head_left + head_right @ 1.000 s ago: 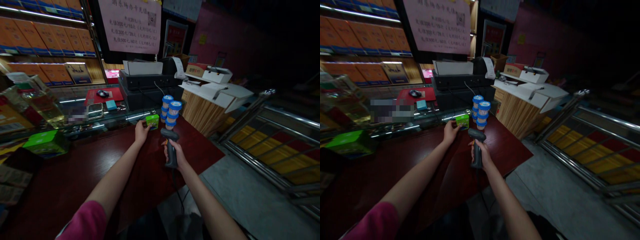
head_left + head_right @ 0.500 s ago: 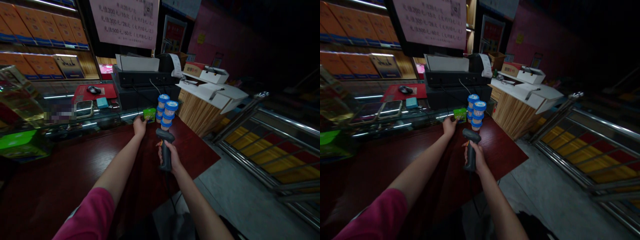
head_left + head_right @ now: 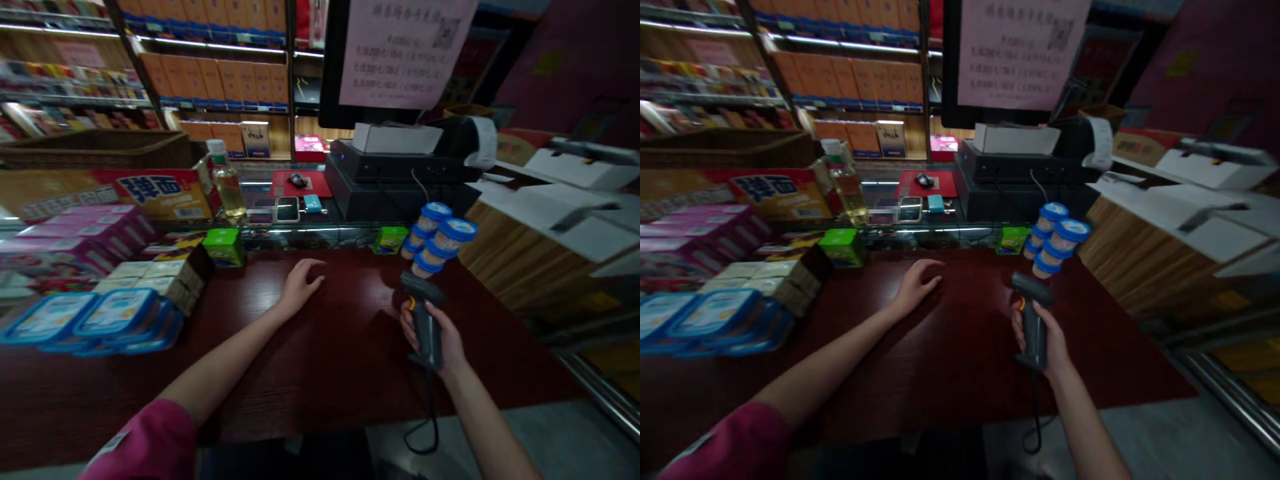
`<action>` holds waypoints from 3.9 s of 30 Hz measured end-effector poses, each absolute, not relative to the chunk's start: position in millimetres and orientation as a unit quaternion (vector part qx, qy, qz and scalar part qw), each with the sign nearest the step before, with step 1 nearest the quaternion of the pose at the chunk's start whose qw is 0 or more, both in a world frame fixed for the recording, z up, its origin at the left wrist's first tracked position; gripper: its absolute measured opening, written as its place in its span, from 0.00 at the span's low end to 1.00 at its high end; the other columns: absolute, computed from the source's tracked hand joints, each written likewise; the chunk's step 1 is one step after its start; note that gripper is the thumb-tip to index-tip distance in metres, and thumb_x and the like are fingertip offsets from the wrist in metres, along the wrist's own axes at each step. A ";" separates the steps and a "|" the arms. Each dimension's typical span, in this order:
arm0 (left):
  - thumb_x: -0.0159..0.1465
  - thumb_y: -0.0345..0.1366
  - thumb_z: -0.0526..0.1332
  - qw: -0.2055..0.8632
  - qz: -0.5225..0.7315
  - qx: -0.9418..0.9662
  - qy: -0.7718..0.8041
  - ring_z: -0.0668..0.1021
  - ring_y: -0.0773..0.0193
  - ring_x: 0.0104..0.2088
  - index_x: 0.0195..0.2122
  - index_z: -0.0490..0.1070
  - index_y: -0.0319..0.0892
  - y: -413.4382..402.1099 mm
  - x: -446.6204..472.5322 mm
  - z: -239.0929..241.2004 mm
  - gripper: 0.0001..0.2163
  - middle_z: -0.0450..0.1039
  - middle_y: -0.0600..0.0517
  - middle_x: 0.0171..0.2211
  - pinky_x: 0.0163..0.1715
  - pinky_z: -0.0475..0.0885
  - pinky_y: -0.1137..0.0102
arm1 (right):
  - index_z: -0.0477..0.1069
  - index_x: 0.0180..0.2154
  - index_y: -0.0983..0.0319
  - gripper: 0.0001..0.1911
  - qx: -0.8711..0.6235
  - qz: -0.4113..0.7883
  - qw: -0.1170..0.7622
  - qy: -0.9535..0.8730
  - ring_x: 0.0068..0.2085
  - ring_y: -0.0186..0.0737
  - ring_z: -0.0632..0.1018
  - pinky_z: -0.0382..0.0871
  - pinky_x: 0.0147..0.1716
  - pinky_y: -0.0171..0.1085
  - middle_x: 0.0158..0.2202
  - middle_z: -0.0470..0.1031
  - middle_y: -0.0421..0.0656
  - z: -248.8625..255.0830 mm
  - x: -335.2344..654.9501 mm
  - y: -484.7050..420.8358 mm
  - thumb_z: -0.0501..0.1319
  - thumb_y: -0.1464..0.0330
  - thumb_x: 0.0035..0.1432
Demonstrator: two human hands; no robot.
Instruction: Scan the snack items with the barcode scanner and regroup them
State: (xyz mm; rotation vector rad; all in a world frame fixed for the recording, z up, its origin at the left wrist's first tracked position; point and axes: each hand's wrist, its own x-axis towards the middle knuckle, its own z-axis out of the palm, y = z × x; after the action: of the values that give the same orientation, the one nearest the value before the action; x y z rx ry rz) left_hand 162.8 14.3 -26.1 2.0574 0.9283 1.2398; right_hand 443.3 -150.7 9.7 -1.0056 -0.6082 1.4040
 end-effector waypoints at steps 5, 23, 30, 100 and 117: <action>0.66 0.32 0.63 0.049 0.512 0.713 0.476 0.72 0.50 0.62 0.56 0.73 0.45 0.2 33.2 -4.7 0.17 0.72 0.42 0.57 0.66 0.66 0.53 | 0.75 0.35 0.61 0.16 -0.377 0.663 0.557 -0.328 0.19 0.33 0.65 0.61 0.10 0.30 0.26 0.68 0.40 25.6 373.7 -102.9 0.66 0.54 0.56; 0.64 0.33 0.66 0.091 0.556 0.660 0.497 0.63 0.49 0.71 0.66 0.66 0.45 25.7 -9.7 -10.4 0.28 0.63 0.44 0.68 0.72 0.56 0.54 | 0.73 0.37 0.63 0.19 -0.317 0.762 0.443 -0.350 0.20 0.31 0.65 0.60 0.11 0.29 0.25 0.67 0.38 3.7 267.6 -46.5 0.62 0.53 0.60; 0.54 0.36 0.74 0.291 0.549 0.590 0.516 0.82 0.53 0.47 0.50 0.76 0.38 44.4 -7.8 -32.8 0.22 0.81 0.46 0.46 0.54 0.76 0.57 | 0.73 0.39 0.63 0.18 -0.308 0.770 0.437 -0.348 0.21 0.31 0.66 0.61 0.12 0.29 0.26 0.67 0.39 -2.4 266.9 -43.6 0.60 0.54 0.63; 0.57 0.44 0.74 0.285 0.421 0.697 0.506 0.79 0.49 0.45 0.42 0.66 0.42 70.7 380.4 -21.9 0.21 0.74 0.43 0.44 0.47 0.73 0.59 | 0.74 0.37 0.63 0.21 -0.413 0.605 0.642 -0.225 0.16 0.31 0.69 0.65 0.10 0.30 0.24 0.71 0.37 -16.3 454.2 -126.7 0.66 0.51 0.56; 0.61 0.30 0.67 0.107 0.561 0.623 0.534 0.73 0.51 0.59 0.54 0.68 0.44 18.5 61.6 -35.6 0.20 0.70 0.43 0.53 0.63 0.68 0.54 | 0.72 0.36 0.61 0.15 -0.331 0.691 0.579 -0.279 0.19 0.32 0.62 0.57 0.10 0.29 0.26 0.65 0.40 -0.6 380.2 -106.1 0.64 0.55 0.60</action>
State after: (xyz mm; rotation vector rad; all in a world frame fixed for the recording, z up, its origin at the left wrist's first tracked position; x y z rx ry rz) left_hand 61.6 18.5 -35.6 1.8337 1.5720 1.6526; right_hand 380.2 -106.1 -0.6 -0.7740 -0.6534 1.6167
